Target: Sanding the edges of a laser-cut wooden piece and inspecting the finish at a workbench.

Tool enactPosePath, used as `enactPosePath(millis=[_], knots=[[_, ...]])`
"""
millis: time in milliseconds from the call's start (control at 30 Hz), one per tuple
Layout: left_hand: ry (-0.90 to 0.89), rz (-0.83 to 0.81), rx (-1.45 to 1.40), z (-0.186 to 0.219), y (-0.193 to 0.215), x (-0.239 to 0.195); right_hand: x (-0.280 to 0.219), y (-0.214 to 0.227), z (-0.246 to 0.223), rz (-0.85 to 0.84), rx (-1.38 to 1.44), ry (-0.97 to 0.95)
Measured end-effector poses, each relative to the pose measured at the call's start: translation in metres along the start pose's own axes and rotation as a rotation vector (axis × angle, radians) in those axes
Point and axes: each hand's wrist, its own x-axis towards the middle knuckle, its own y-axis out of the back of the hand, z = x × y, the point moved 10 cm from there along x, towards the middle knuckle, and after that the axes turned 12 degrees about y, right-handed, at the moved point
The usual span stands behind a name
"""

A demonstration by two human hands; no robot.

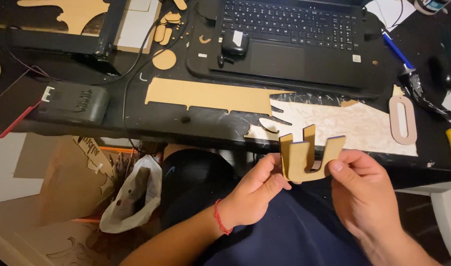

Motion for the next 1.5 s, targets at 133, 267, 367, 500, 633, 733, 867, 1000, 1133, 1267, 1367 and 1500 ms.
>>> enactPosePath(millis=[133, 267, 367, 500, 633, 733, 867, 1000, 1133, 1267, 1367, 1500], knots=[[0.069, 0.035, 0.004, -0.006, 0.003, 0.0, 0.0, -0.017, -0.008, -0.081, 0.015, 0.008], [-0.001, -0.021, -0.021, -0.003, -0.003, -0.002, 0.002, -0.016, -0.001, -0.066, 0.009, -0.028], [0.014, -0.022, -0.018, -0.003, -0.004, -0.002, 0.001, -0.02, 0.0, -0.098, 0.01, -0.035], [0.022, -0.01, 0.02, 0.0, -0.004, -0.004, 0.001, -0.024, -0.003, -0.106, -0.011, -0.002], [0.033, -0.016, 0.03, 0.0, -0.005, -0.004, -0.001, -0.024, -0.003, -0.082, -0.023, 0.031], [0.021, -0.026, 0.022, 0.003, -0.005, -0.005, -0.002, -0.026, -0.005, -0.058, -0.034, 0.045], [0.024, -0.02, 0.038, 0.004, -0.006, -0.006, -0.002, -0.021, -0.006, -0.018, -0.055, 0.11], [0.006, -0.037, -0.012, 0.005, -0.008, -0.008, -0.005, -0.018, -0.003, 0.016, -0.023, 0.117], [0.017, -0.04, -0.035, 0.0, -0.007, -0.008, -0.011, -0.022, 0.004, -0.03, 0.083, 0.054], [0.022, -0.092, -0.232, -0.01, -0.006, -0.012, -0.026, -0.044, -0.015, -0.331, -0.156, 0.234], [0.036, -0.108, -0.286, -0.002, -0.006, -0.017, -0.033, -0.053, -0.02, -0.434, -0.383, 0.309], [-0.016, -0.152, -0.251, 0.006, -0.01, -0.019, -0.034, -0.05, -0.024, -0.427, -0.518, 0.352]])
